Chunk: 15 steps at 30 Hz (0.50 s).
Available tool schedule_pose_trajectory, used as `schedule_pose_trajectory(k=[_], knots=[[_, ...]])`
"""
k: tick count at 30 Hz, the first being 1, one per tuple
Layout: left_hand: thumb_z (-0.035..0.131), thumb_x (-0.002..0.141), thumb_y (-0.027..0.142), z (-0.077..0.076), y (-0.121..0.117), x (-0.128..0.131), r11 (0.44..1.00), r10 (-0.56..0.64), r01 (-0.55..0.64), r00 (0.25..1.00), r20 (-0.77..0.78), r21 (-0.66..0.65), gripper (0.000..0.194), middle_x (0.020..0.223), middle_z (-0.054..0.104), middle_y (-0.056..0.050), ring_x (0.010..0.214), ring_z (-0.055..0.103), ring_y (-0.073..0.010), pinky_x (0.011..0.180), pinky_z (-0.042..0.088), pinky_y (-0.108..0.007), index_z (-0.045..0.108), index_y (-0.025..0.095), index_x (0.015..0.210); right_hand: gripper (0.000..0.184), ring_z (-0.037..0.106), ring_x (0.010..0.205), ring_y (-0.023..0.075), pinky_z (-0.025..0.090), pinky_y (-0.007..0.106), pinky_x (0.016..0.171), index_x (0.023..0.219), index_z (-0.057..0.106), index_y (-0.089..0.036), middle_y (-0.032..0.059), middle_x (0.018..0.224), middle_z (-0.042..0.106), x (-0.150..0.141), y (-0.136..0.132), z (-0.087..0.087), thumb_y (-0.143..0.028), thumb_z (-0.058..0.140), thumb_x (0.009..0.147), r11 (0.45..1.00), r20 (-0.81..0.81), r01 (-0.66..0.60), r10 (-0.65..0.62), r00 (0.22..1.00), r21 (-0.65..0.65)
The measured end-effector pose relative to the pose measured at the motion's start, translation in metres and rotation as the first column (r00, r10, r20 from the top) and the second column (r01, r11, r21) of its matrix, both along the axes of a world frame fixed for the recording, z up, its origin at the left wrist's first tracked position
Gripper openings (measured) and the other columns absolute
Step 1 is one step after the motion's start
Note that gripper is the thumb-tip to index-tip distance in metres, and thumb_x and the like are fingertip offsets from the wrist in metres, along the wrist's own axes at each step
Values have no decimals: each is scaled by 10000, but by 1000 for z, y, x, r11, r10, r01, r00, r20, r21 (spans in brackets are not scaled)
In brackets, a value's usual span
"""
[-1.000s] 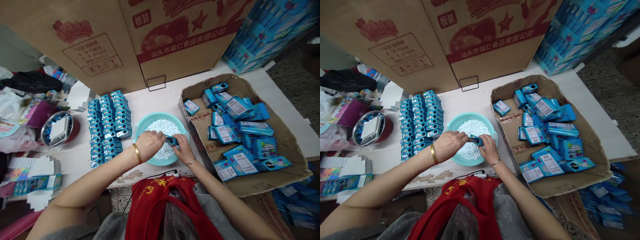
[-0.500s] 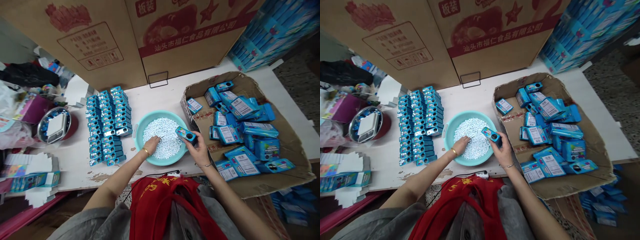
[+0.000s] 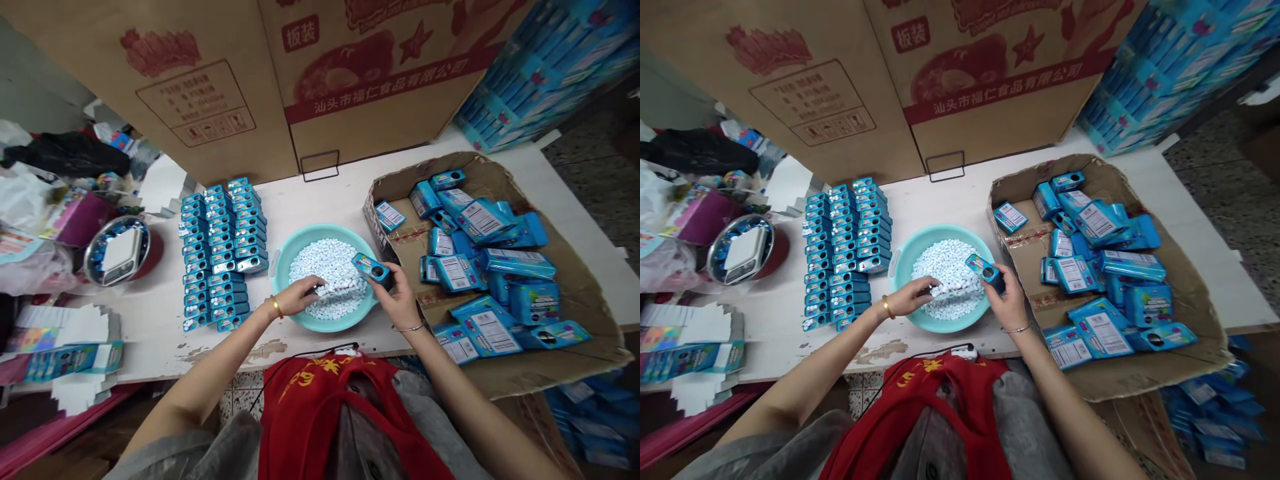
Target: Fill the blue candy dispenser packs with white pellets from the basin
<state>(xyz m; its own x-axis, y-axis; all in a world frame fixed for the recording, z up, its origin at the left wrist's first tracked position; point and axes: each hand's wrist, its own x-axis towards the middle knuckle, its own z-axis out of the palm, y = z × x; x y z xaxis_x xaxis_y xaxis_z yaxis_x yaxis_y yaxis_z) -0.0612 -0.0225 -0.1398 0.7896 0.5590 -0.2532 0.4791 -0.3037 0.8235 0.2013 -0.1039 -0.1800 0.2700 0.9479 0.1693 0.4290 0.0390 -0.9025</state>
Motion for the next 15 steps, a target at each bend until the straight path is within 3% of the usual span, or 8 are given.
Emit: schedule_pose_trajectory(k=[3, 6, 8, 11, 15], knots=[[475, 893, 213, 47, 10, -2, 992, -69, 74, 996, -53, 104, 267, 1071, 593, -90, 941, 557, -178, 854, 461, -329, 512, 165, 1153, 344, 590, 1023, 250, 481, 429, 912, 1164, 528, -229, 85, 1094, 617, -8, 1, 7, -272, 571, 826, 998, 82, -65, 63, 995, 23], [473, 876, 152, 83, 19, 10, 963, -134, 175, 970, -204, 203, 273, 1081, 601, -96, 998, 563, -194, 886, 457, -334, 518, 152, 1145, 368, 577, 1072, 258, 478, 450, 944, 1190, 521, -224, 100, 1131, 608, -20, 3, 8, -190, 518, 824, 983, 128, -171, 161, 979, 73], [459, 869, 124, 102, 22, 23, 934, -160, 262, 915, -371, 244, 257, 1070, 605, -102, 995, 578, -208, 867, 467, -335, 538, 140, 1114, 401, 566, 1103, 261, 472, 465, 966, 1211, 509, -227, 105, 1156, 602, -28, 3, 7, -149, 497, 817, 974, 149, -207, 192, 970, 94], [450, 859, 97, 125, 19, 47, 882, -157, 389, 773, -615, 265, 249, 1039, 613, -112, 924, 610, -221, 775, 491, -328, 554, 129, 1084, 438, 557, 1120, 263, 474, 479, 973, 1228, 497, -235, 101, 1154, 605, -36, 3, 5, -113, 480, 808, 965, 171, -237, 217, 961, 110], [430, 867, 69, 148, 2, 76, 817, -101, 486, 650, -753, 309, 255, 998, 620, -128, 906, 624, -241, 723, 502, -335, 552, 108, 1087, 450, 559, 1114, 261, 479, 487, 970, 1237, 488, -236, 101, 1150, 607, -41, 3, 2, -105, 479, 807, 958, 179, -249, 223, 958, 141]])
